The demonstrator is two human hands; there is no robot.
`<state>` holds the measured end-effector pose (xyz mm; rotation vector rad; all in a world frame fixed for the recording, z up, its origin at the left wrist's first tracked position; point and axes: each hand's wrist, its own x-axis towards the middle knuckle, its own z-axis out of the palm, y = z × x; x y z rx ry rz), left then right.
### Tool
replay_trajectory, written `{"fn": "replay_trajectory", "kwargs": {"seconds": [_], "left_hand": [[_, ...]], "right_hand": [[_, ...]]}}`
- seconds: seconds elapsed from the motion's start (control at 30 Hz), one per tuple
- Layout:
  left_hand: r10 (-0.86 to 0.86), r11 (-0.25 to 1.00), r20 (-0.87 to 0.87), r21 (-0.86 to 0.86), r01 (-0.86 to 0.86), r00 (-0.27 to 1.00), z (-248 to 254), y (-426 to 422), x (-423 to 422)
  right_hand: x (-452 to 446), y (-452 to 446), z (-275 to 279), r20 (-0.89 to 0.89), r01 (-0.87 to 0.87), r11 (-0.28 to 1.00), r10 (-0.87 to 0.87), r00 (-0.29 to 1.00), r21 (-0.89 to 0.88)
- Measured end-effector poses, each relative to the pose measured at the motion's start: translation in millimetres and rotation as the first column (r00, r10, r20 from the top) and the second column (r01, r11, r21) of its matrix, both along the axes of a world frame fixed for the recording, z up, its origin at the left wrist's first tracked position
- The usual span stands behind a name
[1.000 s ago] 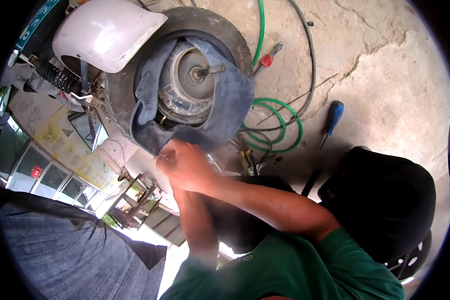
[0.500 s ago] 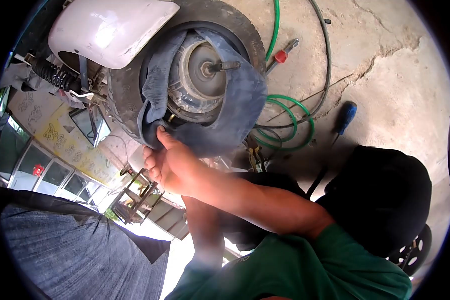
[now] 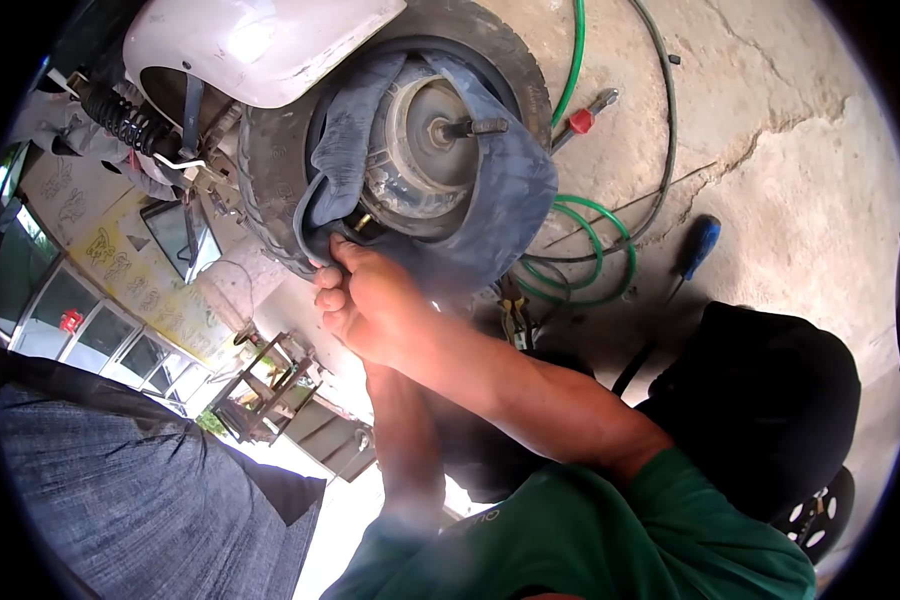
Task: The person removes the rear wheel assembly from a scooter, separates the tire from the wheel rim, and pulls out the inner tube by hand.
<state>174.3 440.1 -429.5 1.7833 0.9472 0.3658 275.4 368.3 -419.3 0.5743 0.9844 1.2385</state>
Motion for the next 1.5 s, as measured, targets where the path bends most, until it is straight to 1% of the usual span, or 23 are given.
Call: {"fn": "replay_trajectory", "kwargs": {"seconds": [0.1, 0.2, 0.3, 0.4, 0.5, 0.6, 0.63, 0.73, 0.77, 0.87, 0.97, 1.03, 1.07, 1.13, 1.17, 1.2, 1.27, 1.3, 1.37, 1.4, 1.43, 1.47, 1.5], "left_hand": [[-0.004, 1.000, 0.003, -0.006, 0.004, 1.000, -1, 4, 3], [-0.007, 1.000, 0.004, -0.013, 0.007, 1.000, -2, 10, 6], [-0.007, 1.000, 0.013, -0.018, 0.007, 1.000, -4, 15, 9], [-0.012, 1.000, 0.006, -0.022, 0.012, 1.000, -4, 20, 11], [-0.024, 0.999, 0.009, -0.024, 0.025, 1.000, -5, 24, 15], [-0.029, 0.999, 0.003, -0.021, 0.029, 1.000, -7, 25, 16], [-0.024, 1.000, 0.001, -0.019, 0.024, 1.000, -5, 24, 14], [-0.007, 1.000, 0.017, -0.015, 0.007, 1.000, -7, 18, 8], [-0.007, 1.000, 0.018, -0.022, 0.007, 1.000, -9, 19, 10], [0.014, 0.999, 0.043, -0.031, -0.013, 0.999, -11, 22, 10], [0.012, 0.999, 0.072, -0.040, -0.010, 0.997, -14, 25, 12], [0.011, 0.999, 0.094, -0.049, -0.007, 0.996, -16, 26, 13], [0.012, 0.999, 0.105, -0.054, -0.007, 0.994, -17, 27, 13], [0.014, 0.998, 0.129, -0.069, -0.005, 0.991, -19, 27, 12], [0.016, 0.997, 0.143, -0.071, -0.006, 0.990, -18, 29, 10], [0.015, 0.997, 0.154, -0.075, -0.003, 0.988, -19, 29, 10], [-0.010, 0.998, 0.164, -0.059, 0.020, 0.986, -23, 31, 10], [-0.028, 0.999, 0.166, -0.035, 0.034, 0.986, -25, 34, 9], [-0.133, 0.981, 0.136, 0.160, 0.111, 0.982, -38, 40, 2], [-0.159, 0.969, 0.132, 0.209, 0.129, 0.978, -41, 39, 6], [-0.181, 0.958, 0.143, 0.248, 0.142, 0.973, -43, 39, 7], [-0.079, 0.996, 0.209, -0.028, 0.086, 0.975, -25, 29, 24], [-0.062, 0.994, 0.242, -0.074, 0.082, 0.968, -22, 27, 28]], "right_hand": [[-2, -5, 1, 0.049, -0.025, 0.988, 0.033, 0.998, -0.154], [-6, -5, -6, 0.077, 0.014, 0.990, -0.003, 0.997, -0.140], [-9, 1, -4, 0.116, 0.029, 0.976, -0.004, 0.993, -0.214], [-14, 7, -8, 0.209, 0.071, 0.976, -0.027, 0.977, -0.205], [-12, -1, -15, 0.373, 0.056, 0.985, 0.009, 0.928, -0.163], [-16, 1, -21, 0.317, 0.062, 0.997, -0.046, 0.947, -0.039], [-14, -6, -22, 0.345, -0.001, 1.000, 0.011, 0.939, -0.028], [-16, -20, -37, 0.429, -0.153, 0.964, 0.047, 0.902, 0.217], [-13, -31, -36, 0.531, -0.223, 0.940, 0.055, 0.846, 0.258], [3, -66, -34, 0.750, -0.298, 0.938, 0.066, 0.658, 0.179], [37, -102, -33, 0.939, -0.265, 0.962, 0.030, 0.344, 0.067], [66, -117, -12, 0.991, -0.180, 0.979, 0.113, 0.073, -0.099], [64, -113, -9, 0.993, 0.029, 0.994, 0.107, -0.043, -0.106], [76, -109, 22, 0.874, 0.372, 0.926, 0.233, -0.426, -0.065], [78, -100, 37, 0.744, 0.494, 0.869, 0.313, -0.591, 0.027], [77, -89, 48, 0.580, 0.583, 0.798, 0.406, -0.707, 0.152], [76, -62, 61, 0.268, 0.479, 0.803, 0.404, -0.875, 0.353], [78, -48, 63, 0.098, 0.402, 0.803, 0.402, -0.910, 0.440], [88, -27, 38, -0.173, 0.261, 0.909, 0.329, -0.928, 0.326], [90, -24, 29, -0.308, 0.195, 0.947, 0.271, -0.912, 0.254], [90, -27, 30, -0.346, 0.189, 0.945, 0.277, -0.896, 0.267], [92, -32, 31, -0.387, 0.177, 0.943, 0.281, -0.878, 0.283], [93, -38, 27, -0.434, 0.220, 0.952, 0.294, -0.851, 0.213]]}}
